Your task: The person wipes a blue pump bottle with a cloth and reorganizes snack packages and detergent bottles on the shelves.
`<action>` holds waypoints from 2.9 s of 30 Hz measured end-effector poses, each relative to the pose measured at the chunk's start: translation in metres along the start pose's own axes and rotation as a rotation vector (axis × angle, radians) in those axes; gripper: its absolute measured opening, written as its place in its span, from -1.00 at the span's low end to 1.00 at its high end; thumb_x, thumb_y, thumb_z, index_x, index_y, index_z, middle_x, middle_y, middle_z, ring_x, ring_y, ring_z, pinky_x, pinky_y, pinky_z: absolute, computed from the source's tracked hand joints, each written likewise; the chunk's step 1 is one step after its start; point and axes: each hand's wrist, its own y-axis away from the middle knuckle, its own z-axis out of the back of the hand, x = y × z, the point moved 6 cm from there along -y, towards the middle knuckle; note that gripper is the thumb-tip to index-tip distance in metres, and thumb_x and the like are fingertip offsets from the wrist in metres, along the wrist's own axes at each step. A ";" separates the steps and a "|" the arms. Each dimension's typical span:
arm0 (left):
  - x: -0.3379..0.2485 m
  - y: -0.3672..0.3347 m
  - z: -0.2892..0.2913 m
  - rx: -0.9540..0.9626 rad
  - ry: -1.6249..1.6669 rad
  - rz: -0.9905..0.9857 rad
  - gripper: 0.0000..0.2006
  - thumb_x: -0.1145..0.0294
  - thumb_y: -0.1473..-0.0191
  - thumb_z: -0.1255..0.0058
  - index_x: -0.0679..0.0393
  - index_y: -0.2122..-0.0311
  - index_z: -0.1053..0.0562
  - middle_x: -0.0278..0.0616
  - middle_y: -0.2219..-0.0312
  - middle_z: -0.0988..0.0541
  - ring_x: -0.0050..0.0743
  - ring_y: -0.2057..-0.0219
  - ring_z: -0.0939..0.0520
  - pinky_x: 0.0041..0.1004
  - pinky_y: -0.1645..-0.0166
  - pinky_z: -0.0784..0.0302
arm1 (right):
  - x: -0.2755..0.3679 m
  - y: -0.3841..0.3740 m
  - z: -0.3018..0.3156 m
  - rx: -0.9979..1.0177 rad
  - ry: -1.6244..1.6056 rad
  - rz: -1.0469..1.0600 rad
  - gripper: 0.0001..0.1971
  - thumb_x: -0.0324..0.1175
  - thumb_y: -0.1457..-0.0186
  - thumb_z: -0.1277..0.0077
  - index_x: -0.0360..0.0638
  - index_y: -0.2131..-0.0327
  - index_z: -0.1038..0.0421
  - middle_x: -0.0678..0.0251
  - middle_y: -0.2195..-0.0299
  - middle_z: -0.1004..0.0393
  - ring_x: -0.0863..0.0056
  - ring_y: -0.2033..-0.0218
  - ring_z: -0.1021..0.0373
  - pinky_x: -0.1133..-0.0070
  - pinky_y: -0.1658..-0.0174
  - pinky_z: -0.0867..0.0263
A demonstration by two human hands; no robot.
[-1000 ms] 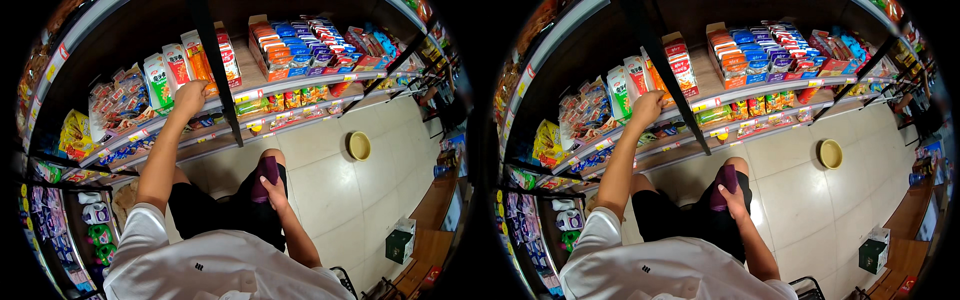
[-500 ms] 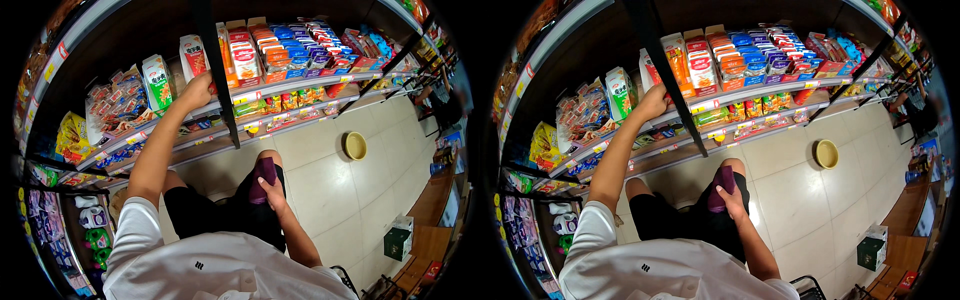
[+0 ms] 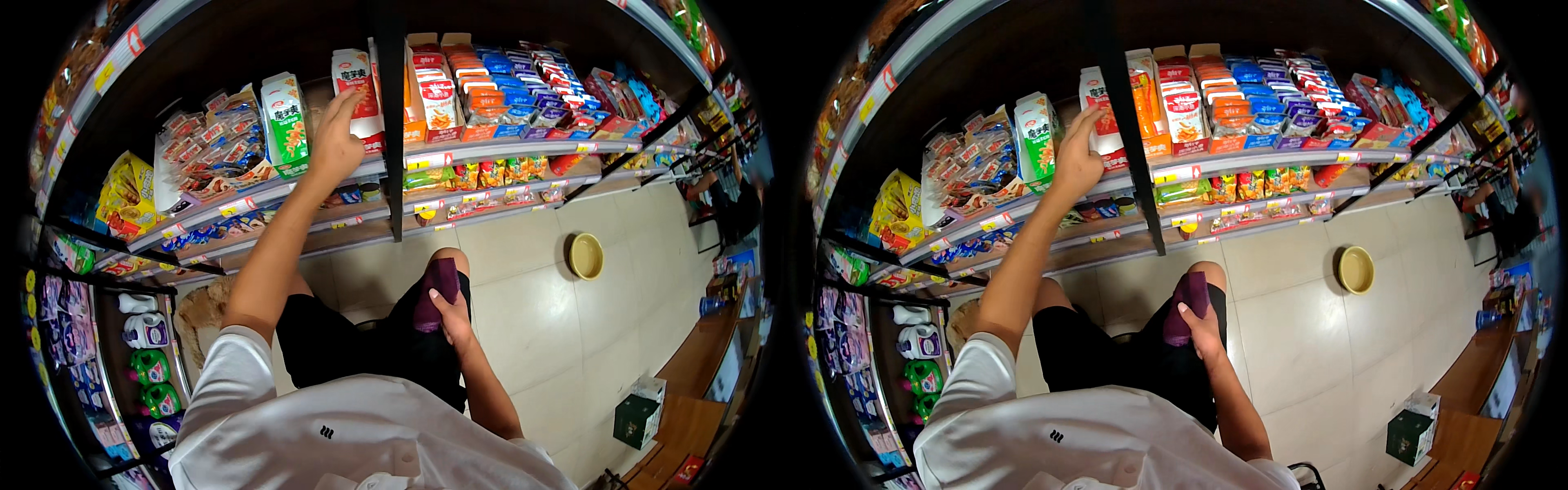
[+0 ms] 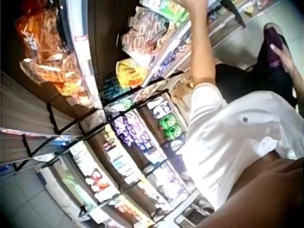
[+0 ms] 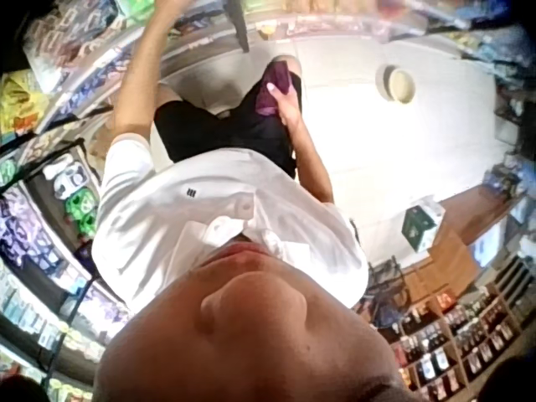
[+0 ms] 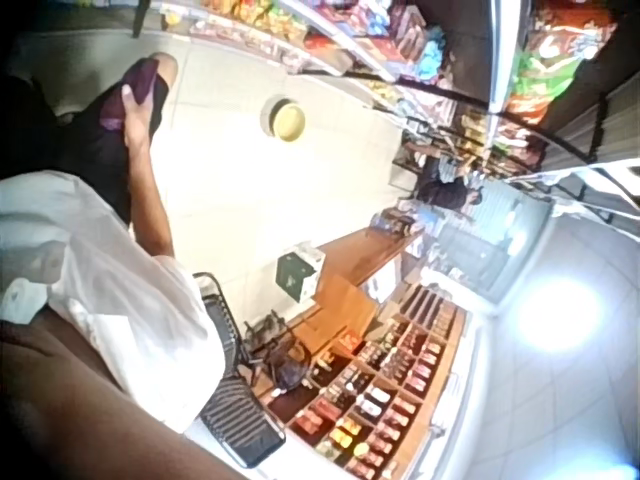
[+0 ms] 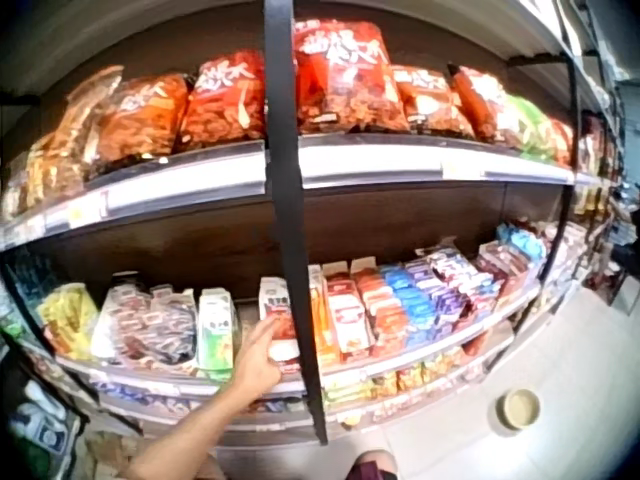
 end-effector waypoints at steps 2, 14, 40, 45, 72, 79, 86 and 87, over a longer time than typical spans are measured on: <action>-0.011 0.003 0.015 -0.168 0.010 0.051 -0.32 0.83 0.17 0.26 0.31 -0.18 -0.38 0.11 -0.29 -0.31 0.19 -0.31 -0.32 -0.21 -0.38 -0.23 | -0.001 0.000 -0.002 -0.008 -0.010 0.011 -0.45 -0.46 -0.24 -0.15 -0.30 -0.27 -0.26 0.24 -0.12 -0.45 0.41 -0.11 -0.39 0.49 -0.21 -0.28; 0.032 0.063 0.037 0.133 -0.541 0.268 -0.61 0.48 -0.10 -0.08 0.32 -0.06 -0.47 0.03 0.31 -0.66 0.05 0.10 -0.62 0.04 -0.21 -0.17 | 0.003 0.000 -0.011 0.011 0.016 -0.001 -0.47 -0.46 -0.27 -0.13 -0.33 -0.26 -0.25 0.24 -0.13 -0.44 0.41 -0.13 -0.37 0.48 -0.22 -0.27; 0.138 0.188 0.181 -1.058 -0.004 0.722 -0.52 0.52 -0.13 -0.13 0.30 -0.15 -0.29 0.07 -0.06 -0.39 -0.14 -0.13 -0.41 -0.24 -0.22 -0.29 | 0.004 0.005 -0.021 -0.003 0.136 0.007 -0.49 -0.41 -0.28 -0.10 -0.28 -0.25 -0.26 0.25 -0.09 -0.45 0.42 -0.06 -0.40 0.48 -0.15 -0.34; 0.207 0.176 0.254 -1.067 0.404 0.661 -0.62 0.31 -0.32 0.02 0.33 -0.14 -0.38 -0.10 -0.01 -0.51 -0.32 0.00 -0.52 -0.35 -0.13 -0.38 | 0.004 0.001 -0.029 0.036 0.147 0.013 -0.50 -0.43 -0.28 -0.09 -0.29 -0.25 -0.26 0.27 -0.08 -0.45 0.41 -0.07 -0.39 0.47 -0.17 -0.32; 0.243 0.083 0.233 -0.064 1.040 1.163 -0.28 -0.21 -0.39 0.29 0.34 -0.27 -0.27 0.09 -0.16 -0.48 -0.14 -0.12 -0.58 -0.18 -0.19 -0.57 | 0.000 -0.002 -0.028 0.005 0.161 -0.006 -0.50 -0.47 -0.28 -0.09 -0.28 -0.26 -0.27 0.27 -0.09 -0.47 0.42 -0.06 -0.41 0.49 -0.16 -0.32; 0.239 0.102 0.232 -0.125 0.572 1.066 -0.64 0.22 -0.39 0.19 0.23 -0.08 -0.50 -0.19 0.11 -0.61 -0.41 0.14 -0.57 -0.36 0.00 -0.48 | 0.002 0.003 -0.018 -0.018 0.163 0.027 -0.51 -0.44 -0.28 -0.10 -0.28 -0.24 -0.27 0.25 -0.06 -0.47 0.42 -0.05 -0.41 0.49 -0.14 -0.33; 0.199 0.110 0.249 -0.064 0.421 1.077 -0.68 0.35 -0.37 0.18 0.24 -0.08 -0.50 -0.26 0.11 -0.60 -0.51 0.20 -0.55 -0.39 0.02 -0.49 | 0.004 0.006 -0.022 0.025 0.118 0.058 -0.52 -0.38 -0.30 -0.09 -0.28 -0.23 -0.26 0.28 -0.08 -0.43 0.42 -0.05 -0.40 0.48 -0.15 -0.33; 0.181 0.106 0.251 -0.086 0.444 1.083 -0.68 0.47 -0.33 0.20 0.32 -0.09 -0.47 -0.19 0.05 -0.60 -0.45 0.13 -0.59 -0.41 -0.01 -0.52 | 0.002 0.005 -0.023 0.048 0.125 0.046 -0.48 -0.38 -0.30 -0.09 -0.28 -0.27 -0.22 0.26 -0.11 -0.41 0.40 -0.08 -0.38 0.46 -0.18 -0.32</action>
